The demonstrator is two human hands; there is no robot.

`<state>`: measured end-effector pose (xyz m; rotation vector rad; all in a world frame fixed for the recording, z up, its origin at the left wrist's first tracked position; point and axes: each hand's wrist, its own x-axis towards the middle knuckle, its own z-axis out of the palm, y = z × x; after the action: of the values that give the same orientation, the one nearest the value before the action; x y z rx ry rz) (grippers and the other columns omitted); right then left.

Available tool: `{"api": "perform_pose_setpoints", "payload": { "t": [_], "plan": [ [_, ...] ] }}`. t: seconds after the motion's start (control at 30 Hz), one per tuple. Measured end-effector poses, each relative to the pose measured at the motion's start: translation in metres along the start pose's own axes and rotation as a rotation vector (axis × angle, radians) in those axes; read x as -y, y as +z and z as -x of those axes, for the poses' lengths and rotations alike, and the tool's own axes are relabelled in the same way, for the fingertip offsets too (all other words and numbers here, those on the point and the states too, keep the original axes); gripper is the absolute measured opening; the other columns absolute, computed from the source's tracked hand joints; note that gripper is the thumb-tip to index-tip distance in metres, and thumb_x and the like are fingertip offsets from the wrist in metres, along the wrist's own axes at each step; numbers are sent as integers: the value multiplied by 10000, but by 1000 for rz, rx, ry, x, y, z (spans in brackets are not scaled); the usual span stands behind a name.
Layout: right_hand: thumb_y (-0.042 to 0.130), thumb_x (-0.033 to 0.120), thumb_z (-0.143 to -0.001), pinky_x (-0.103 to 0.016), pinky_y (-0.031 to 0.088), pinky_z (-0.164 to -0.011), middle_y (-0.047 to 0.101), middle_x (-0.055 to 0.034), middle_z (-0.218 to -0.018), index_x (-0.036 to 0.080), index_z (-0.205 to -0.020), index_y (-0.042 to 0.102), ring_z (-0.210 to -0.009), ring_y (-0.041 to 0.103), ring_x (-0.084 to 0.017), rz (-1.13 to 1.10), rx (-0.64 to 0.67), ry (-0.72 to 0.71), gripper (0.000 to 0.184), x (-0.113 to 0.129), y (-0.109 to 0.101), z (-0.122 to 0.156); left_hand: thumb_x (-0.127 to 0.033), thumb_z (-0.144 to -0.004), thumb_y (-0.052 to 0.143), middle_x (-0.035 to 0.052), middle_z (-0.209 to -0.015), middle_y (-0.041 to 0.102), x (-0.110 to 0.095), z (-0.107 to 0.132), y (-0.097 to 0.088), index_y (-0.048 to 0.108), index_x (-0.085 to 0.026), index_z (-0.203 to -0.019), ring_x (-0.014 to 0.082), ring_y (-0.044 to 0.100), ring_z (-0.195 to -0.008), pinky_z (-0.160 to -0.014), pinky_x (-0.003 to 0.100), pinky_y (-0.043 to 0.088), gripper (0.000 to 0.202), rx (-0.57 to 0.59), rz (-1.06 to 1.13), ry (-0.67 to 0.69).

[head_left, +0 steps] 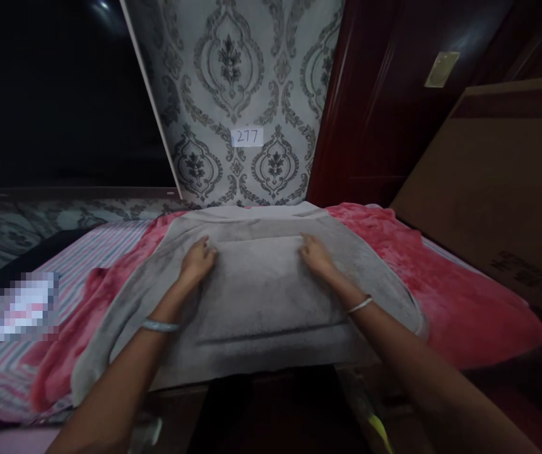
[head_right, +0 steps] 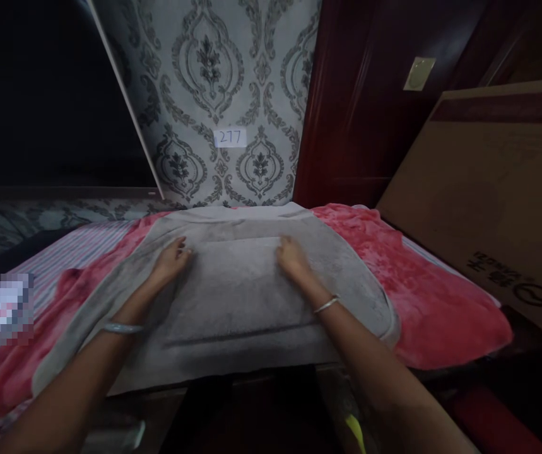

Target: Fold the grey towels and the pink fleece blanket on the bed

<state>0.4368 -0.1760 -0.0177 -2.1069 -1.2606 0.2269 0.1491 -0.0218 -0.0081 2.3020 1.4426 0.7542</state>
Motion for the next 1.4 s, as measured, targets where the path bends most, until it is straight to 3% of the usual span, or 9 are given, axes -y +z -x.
{"api": "perform_pose_setpoints", "payload": {
  "t": [0.17, 0.3, 0.6, 0.73, 0.9, 1.03, 1.13, 1.23, 1.4],
  "plan": [
    [393, 214, -971, -485, 268, -1222, 343, -107, -1650, 155, -1564, 399, -1517, 303, -272, 287, 126, -427, 596, 85, 71, 10, -318, -963, 436, 183, -1612, 389, -38, 6, 39, 437, -128, -1523, 338, 326, -1512, -1217, 573, 289, 592, 116, -309, 202],
    [354, 331, -1026, -496, 233, -1235, 347, -78, -1649, 184, -1567, 395, -1525, 287, -263, 319, 169, -436, 563, 84, 100, 20, -363, -1009, 339, 178, -1629, 359, -35, 23, 59, 425, -161, -1543, 356, 274, -1532, -1189, 636, 289, 577, 154, -487, 203],
    [297, 479, -1052, -547, 241, -1213, 268, -75, -1684, 245, -1588, 361, -1543, 239, -292, 442, 107, -96, 588, -35, 33, -18, -385, -1018, 307, 169, -1644, 330, -35, 20, 58, 380, -159, -1570, 350, 271, -1535, -1202, 607, 284, 602, 189, -535, 199],
    [252, 425, -1060, -472, 260, -1220, 327, -91, -1661, 229, -1615, 297, -1521, 307, -251, 377, 87, 14, 590, -60, 26, -16, -385, -1015, 303, 172, -1642, 335, -35, 21, 60, 393, -150, -1564, 353, 269, -1534, -1205, 605, 278, 603, 184, -534, 198],
    [255, 401, -1063, -459, 235, -1231, 315, -97, -1666, 216, -1625, 265, -1534, 273, -254, 325, 137, 34, 592, -56, 13, -17, -393, -1007, 287, 185, -1637, 340, -34, 21, 59, 390, -141, -1563, 361, 285, -1525, -1195, 619, 286, 619, 169, -515, 218],
    [342, 455, -1050, -570, 228, -1209, 241, -147, -1686, 220, -1617, 283, -1550, 212, -321, 363, 112, 66, 617, -24, 8, 5, -402, -1002, 270, 189, -1636, 338, -34, 19, 60, 388, -141, -1564, 370, 281, -1525, -1195, 633, 275, 631, 167, -496, 217],
    [420, 483, -1026, -581, 156, -1229, 168, -153, -1703, 217, -1617, 286, -1570, 129, -326, 366, 85, -200, 663, 14, 28, 48, -418, -998, 270, 190, -1637, 335, -33, 17, 62, 396, -141, -1560, 373, 281, -1524, -1196, 637, 271, 639, 164, -475, 227],
    [388, 545, -1027, -533, 156, -1246, 243, -102, -1690, 256, -1591, 356, -1561, 185, -281, 317, 196, -404, 635, 36, 51, 90, -427, -993, 278, 189, -1633, 344, -31, 16, 63, 407, -150, -1556, 377, 297, -1515, -1188, 649, 278, 640, 145, -459, 235],
    [383, 574, -1023, -504, 144, -1254, 244, -100, -1688, 203, -1591, 358, -1564, 173, -278, 350, 179, -257, 679, -4, 34, 112, -427, -994, 279, 181, -1637, 342, -30, 14, 64, 402, -154, -1558, 375, 283, -1521, -1202, 629, 261, 639, 155, -461, 227]
  ]
}}
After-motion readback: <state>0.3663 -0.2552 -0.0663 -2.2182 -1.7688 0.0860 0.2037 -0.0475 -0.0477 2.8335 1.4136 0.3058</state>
